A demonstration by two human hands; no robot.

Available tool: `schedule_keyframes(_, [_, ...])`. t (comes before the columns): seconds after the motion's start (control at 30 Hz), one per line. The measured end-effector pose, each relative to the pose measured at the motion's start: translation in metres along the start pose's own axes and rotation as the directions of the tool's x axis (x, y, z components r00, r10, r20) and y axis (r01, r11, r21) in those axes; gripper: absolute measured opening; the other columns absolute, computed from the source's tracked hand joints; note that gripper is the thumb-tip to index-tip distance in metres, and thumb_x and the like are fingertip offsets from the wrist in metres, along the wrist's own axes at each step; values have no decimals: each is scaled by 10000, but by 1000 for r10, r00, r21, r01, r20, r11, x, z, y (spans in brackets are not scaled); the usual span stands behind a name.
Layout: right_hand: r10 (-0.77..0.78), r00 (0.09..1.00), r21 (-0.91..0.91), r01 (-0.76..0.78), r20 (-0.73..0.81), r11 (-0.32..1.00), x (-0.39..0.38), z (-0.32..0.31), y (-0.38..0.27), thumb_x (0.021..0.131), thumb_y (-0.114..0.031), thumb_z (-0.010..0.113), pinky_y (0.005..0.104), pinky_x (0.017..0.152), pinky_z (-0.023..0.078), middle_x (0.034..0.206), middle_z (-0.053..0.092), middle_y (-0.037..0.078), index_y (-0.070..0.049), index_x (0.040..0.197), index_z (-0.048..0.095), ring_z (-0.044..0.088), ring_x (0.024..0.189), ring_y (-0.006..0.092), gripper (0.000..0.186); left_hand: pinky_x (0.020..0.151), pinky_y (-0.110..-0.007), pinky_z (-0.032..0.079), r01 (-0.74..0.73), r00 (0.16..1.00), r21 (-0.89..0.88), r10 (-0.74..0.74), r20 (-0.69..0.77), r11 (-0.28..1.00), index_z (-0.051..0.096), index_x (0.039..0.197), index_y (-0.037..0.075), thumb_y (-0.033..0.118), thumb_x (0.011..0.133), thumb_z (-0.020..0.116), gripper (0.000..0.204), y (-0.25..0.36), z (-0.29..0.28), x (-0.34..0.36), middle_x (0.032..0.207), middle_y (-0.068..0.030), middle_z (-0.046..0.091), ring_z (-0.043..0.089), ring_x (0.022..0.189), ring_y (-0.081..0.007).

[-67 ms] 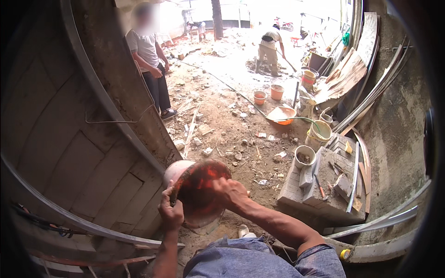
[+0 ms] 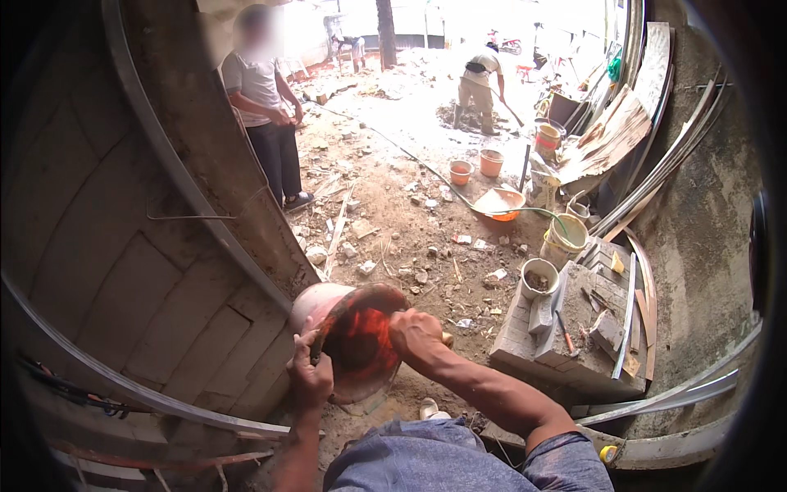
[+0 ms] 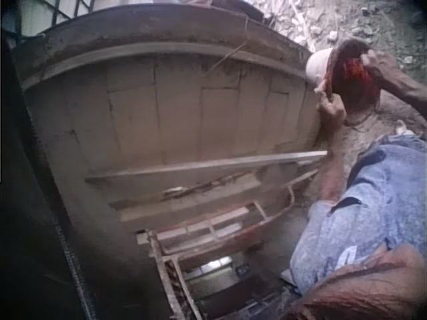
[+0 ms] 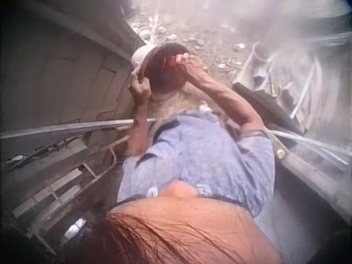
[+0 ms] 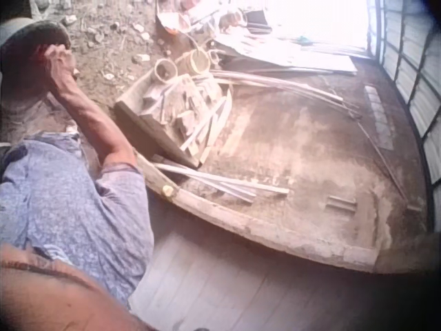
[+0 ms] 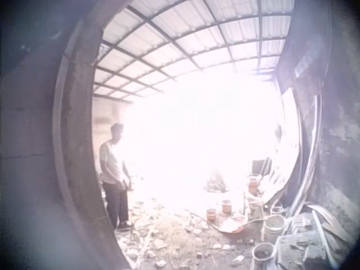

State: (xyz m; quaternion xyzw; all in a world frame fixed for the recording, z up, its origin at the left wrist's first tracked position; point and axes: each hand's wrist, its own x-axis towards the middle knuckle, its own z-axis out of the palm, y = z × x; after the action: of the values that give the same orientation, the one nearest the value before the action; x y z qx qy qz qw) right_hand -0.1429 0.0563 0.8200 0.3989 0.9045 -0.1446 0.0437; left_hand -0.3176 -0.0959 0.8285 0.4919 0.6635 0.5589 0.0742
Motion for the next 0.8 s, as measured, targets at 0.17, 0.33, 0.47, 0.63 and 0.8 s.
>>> schedule_keyframes(0.17, [-223, 948, 575, 54, 227, 816, 15, 35, 42, 966, -222, 600, 379, 749, 587, 1072, 737, 207, -64, 1166, 717, 736, 982, 310, 281, 1224, -592, 237, -79, 994, -122, 89, 72, 989, 628, 1194, 43, -129, 840, 502, 413, 30, 42, 9, 1294, -136, 703, 541, 1382, -336])
schedule_keyframes(0.33, [-498, 862, 845, 196, 93, 497, 27, 29, 40, 957, -241, 619, 403, 806, 569, 1130, 717, 184, -102, 1259, 669, 710, 1042, 320, 336, 1166, -389, 383, 3, 1000, -239, 2, 22, 971, 628, 1212, 2, -106, 838, 529, 402, 36, 38, 24, 1287, -171, 686, 607, 1288, -247])
schedule_keyframes(0.47, [-340, 897, 374, 223, 282, 900, 33, -9, 41, 949, -256, 634, 422, 852, 555, 1176, 702, 165, -133, 1333, 629, 689, 1090, 327, 403, 961, -287, 479, 157, 979, -244, -184, -89, 957, 594, 1198, 6, -77, 829, 524, 384, 22, 23, 32, 1070, -39, 634, 600, 970, -122])
schedule_keyframes(0.63, [-482, 858, -127, 466, -176, 876, 45, -7, 59, 897, -336, 643, 416, 790, 533, 1143, 674, 118, -177, 1348, 590, 678, 1007, 285, 481, 955, -267, 456, 170, 967, -351, -225, -121, 921, 549, 1189, 22, -82, 799, 504, 406, 13, 36, 31, 1120, -39, 583, 551, 997, -94])
schedule_keyframes(0.8, [-519, 651, -479, 260, -554, 838, 70, 40, 66, 903, -271, 568, 403, 717, 514, 1078, 683, 66, -184, 1336, 611, 669, 883, 245, 444, 908, -263, 479, 67, 971, -175, -105, -215, 982, 579, 1179, 6, -74, 776, 506, 417, 19, 64, 30, 1077, -32, 625, 568, 932, -95])
